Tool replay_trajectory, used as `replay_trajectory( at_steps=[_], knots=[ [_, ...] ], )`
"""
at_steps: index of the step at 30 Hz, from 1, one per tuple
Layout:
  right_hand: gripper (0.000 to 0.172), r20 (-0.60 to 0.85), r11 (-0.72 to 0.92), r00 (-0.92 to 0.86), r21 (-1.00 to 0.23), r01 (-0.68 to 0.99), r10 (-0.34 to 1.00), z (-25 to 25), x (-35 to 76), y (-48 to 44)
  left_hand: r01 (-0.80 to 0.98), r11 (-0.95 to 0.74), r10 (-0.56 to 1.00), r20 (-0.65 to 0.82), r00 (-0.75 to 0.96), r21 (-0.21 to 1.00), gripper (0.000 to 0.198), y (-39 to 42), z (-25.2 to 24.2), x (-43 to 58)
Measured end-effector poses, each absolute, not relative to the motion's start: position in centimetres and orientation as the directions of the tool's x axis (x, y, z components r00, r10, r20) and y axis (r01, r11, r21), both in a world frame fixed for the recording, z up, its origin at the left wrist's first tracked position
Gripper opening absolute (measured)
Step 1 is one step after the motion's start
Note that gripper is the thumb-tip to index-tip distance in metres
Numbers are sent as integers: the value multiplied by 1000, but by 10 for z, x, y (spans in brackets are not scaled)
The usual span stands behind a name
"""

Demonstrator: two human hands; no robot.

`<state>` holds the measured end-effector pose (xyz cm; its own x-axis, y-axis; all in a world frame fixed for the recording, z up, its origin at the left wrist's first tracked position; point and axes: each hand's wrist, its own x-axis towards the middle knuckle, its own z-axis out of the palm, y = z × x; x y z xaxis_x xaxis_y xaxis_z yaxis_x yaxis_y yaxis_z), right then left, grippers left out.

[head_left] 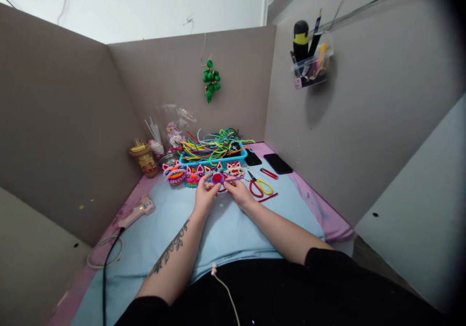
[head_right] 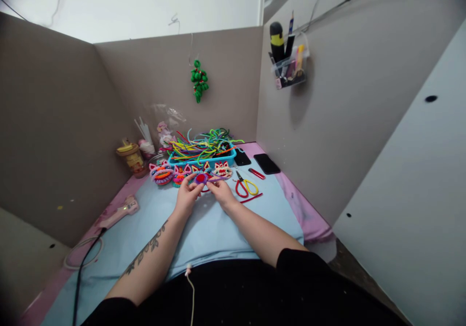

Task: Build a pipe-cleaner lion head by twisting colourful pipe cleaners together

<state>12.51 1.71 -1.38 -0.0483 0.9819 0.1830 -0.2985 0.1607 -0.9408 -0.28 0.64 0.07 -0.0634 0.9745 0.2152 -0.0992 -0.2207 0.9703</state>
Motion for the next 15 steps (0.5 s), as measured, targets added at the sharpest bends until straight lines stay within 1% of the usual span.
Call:
replay_trajectory(
  at_steps=[4,7,11,15],
  knots=[
    [23,186,175,-7,-935,-308,982,-16,128,20,-84,-236,970,229,-80,968,55,10,-2,-5],
    [25,170,187,79,-926,-328,982,-19,130,26,-64,-248,966,242,-93,967,52,11,-4,-6],
    [29,71,138,169,-895,-425,983,-20,134,32,-51,-260,961,253,-113,964,50,11,-4,-6],
    [28,-4,82,153,-831,-550,988,-14,138,31,-62,-256,962,247,-119,965,48,12,-5,-6]
  ],
)
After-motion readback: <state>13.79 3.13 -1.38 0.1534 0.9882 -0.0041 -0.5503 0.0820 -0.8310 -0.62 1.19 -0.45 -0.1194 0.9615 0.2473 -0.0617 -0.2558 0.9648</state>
